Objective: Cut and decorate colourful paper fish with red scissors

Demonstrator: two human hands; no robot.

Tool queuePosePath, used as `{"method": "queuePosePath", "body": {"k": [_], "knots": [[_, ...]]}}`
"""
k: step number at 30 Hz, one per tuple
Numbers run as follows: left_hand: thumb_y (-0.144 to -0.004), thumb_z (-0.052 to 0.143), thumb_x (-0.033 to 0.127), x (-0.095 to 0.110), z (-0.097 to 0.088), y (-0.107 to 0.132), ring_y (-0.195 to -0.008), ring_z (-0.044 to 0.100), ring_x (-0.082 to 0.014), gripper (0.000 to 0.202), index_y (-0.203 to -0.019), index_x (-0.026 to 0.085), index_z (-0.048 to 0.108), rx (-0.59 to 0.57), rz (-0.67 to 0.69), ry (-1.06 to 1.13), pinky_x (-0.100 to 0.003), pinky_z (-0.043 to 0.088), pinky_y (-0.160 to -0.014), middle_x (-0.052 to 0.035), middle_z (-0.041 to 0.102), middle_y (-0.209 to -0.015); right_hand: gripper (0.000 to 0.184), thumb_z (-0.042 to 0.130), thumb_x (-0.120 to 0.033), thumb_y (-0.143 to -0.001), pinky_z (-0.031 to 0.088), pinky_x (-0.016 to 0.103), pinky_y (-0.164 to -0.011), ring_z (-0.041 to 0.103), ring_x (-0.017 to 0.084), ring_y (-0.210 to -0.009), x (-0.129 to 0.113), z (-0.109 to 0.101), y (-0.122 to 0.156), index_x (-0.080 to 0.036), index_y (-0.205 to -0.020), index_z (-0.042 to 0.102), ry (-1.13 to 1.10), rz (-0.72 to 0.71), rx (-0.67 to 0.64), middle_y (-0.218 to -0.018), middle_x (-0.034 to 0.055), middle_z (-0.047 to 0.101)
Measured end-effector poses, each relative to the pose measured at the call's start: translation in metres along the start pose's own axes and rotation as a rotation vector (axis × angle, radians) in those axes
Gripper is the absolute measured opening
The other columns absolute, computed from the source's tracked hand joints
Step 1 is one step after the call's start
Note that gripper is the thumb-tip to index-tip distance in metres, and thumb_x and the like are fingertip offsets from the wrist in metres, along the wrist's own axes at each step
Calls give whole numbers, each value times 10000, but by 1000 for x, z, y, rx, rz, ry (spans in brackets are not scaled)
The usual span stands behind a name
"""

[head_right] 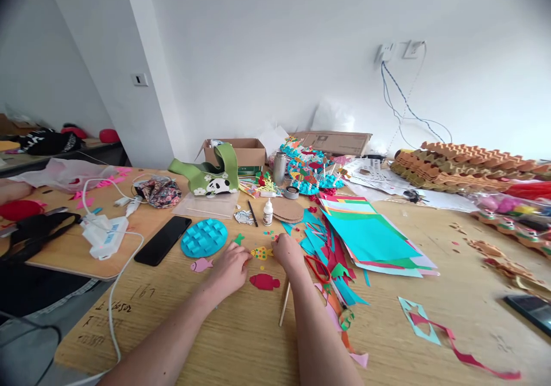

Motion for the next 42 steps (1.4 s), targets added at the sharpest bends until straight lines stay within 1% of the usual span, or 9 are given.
{"method": "queuePosePath", "body": {"k": [6, 13, 16, 19, 24, 29, 35, 38, 42], "knots": [[-708, 461, 42, -1, 1, 1, -1052, 481, -231, 393, -1001, 166, 689, -11, -13, 16, -334, 403, -948, -79, 648, -1018, 172, 544, -264, -817, 407, 264, -698, 626, 231, -931, -2, 7, -3, -150, -891, 649, 41, -51, -26, -964, 131, 685], [-709, 455, 36, 1, 0, 2, -1064, 476, -231, 409, -1023, 166, 682, -15, -7, 31, -332, 396, -955, -81, 640, -1035, 168, 544, -275, -837, 422, 278, -715, 627, 223, -927, -2, 9, -4, -149, -896, 639, 39, -50, -50, -945, 117, 681], [-707, 460, 36, 1, -1, 2, -1066, 473, -228, 403, -1014, 170, 684, -15, -12, 31, -329, 392, -955, -82, 639, -1035, 215, 539, -323, -873, 457, 324, -783, 620, 198, -923, -1, 10, -4, -138, -936, 630, 43, -42, -62, -957, 86, 668], [-707, 466, 44, 1, -1, 2, -1060, 474, -230, 395, -1017, 159, 682, -13, -12, 28, -334, 389, -960, -89, 639, -1035, 269, 524, -367, -900, 480, 392, -841, 607, 181, -937, 0, 12, -5, -138, -1012, 608, 49, -25, -77, -1029, 64, 638], [-706, 463, 43, 1, -1, 2, -1062, 472, -232, 389, -1007, 155, 682, -20, -9, 22, -330, 392, -958, -84, 637, -1033, 285, 532, -346, -902, 502, 401, -834, 598, 188, -962, 0, 11, -5, -153, -1108, 576, 20, -16, -97, -1116, 73, 600], [-708, 473, 48, 2, -2, 3, -1067, 468, -234, 381, -1010, 157, 677, -20, -10, 27, -342, 382, -973, -91, 630, -1039, 279, 530, -340, -904, 506, 393, -827, 598, 184, -956, -2, 6, -3, -158, -1111, 574, -56, 0, -91, -1120, 74, 598], [-704, 466, 47, 2, -3, 3, -1069, 472, -236, 387, -1003, 168, 680, -25, -16, 30, -347, 386, -973, -89, 631, -1042, 258, 515, -369, -908, 515, 339, -747, 613, 145, -823, -2, 2, -3, -141, -991, 604, -225, 22, -77, -968, 45, 634], [-705, 462, 48, 2, -3, 3, -1063, 474, -236, 383, -990, 176, 684, -24, -22, 22, -353, 389, -971, -86, 634, -1037, 256, 515, -362, -899, 500, 291, -662, 613, 128, -701, -1, 3, -4, -132, -838, 608, -342, 20, -64, -811, 28, 646], [-705, 472, 50, 2, -3, 3, -1068, 470, -237, 385, -1000, 180, 682, -28, -28, 25, -353, 390, -969, -86, 634, -1036, 229, 569, -329, -821, 472, 257, -547, 637, 164, -581, 1, 8, -6, -172, -656, 537, -536, 29, -58, -578, 11, 617]]}}
Point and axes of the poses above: each hand's wrist, its own y-axis away from the middle knuckle, its own z-axis out of the palm, x = y × z, the point moved 7 cm from there along -y, towards the middle knuckle
